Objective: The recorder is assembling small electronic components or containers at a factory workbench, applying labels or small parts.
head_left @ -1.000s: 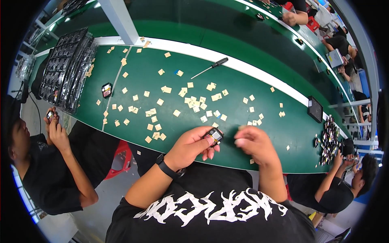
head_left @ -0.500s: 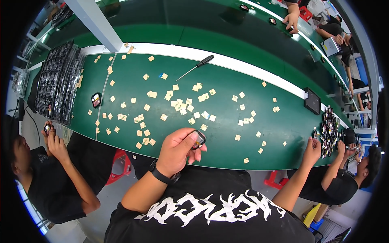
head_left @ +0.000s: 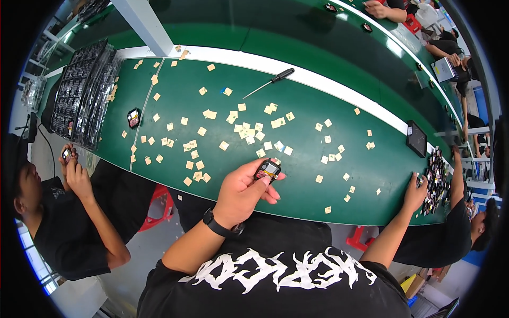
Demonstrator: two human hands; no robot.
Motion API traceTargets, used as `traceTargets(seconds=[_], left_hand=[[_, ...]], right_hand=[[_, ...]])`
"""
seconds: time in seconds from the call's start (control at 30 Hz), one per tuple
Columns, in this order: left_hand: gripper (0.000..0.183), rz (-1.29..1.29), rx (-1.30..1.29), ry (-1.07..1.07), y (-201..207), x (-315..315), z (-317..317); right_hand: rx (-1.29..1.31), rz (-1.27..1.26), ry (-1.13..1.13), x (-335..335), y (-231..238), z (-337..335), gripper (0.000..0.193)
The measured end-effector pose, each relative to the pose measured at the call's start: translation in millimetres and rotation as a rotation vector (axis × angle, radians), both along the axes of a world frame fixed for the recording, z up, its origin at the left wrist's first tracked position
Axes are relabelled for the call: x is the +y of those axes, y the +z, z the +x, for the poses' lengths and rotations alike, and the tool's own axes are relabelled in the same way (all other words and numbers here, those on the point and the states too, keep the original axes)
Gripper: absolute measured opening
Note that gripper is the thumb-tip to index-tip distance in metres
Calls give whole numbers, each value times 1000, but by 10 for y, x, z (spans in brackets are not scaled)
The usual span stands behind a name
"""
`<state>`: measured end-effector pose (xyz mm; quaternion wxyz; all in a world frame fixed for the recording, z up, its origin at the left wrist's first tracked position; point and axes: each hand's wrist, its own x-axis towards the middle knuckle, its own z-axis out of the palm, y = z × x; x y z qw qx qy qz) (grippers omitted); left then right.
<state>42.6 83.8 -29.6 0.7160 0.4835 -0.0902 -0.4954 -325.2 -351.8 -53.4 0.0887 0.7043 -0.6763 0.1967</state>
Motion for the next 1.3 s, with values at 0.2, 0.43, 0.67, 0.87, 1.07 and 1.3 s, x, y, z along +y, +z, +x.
traceTargets(seconds=[0.2, 0.43, 0.67, 0.87, 1.07, 1.3], left_hand=[[41, -33, -76, -28, -25, 5, -1], [40, -39, -292, -63, -43, 77, -15], [30, 120, -533, 50, 190, 312, 263], [26, 589, -1026, 578, 151, 785, 1087], [27, 967, -1209, 945, -81, 1682, 1717], [29, 1192, -1384, 766, -236, 1796, 2026]], right_hand=[[-12, -11, 34, -40, -42, 5, 47], [-137, -22, 213, 153, -107, -26, 44], [-43, -71, 163, 172, -89, -153, 50], [-2, 34, -30, 239, -26, -20, 59], [-373, -7, 58, 39, -255, -224, 58], [-712, 69, 392, 644, -107, 544, 53]])
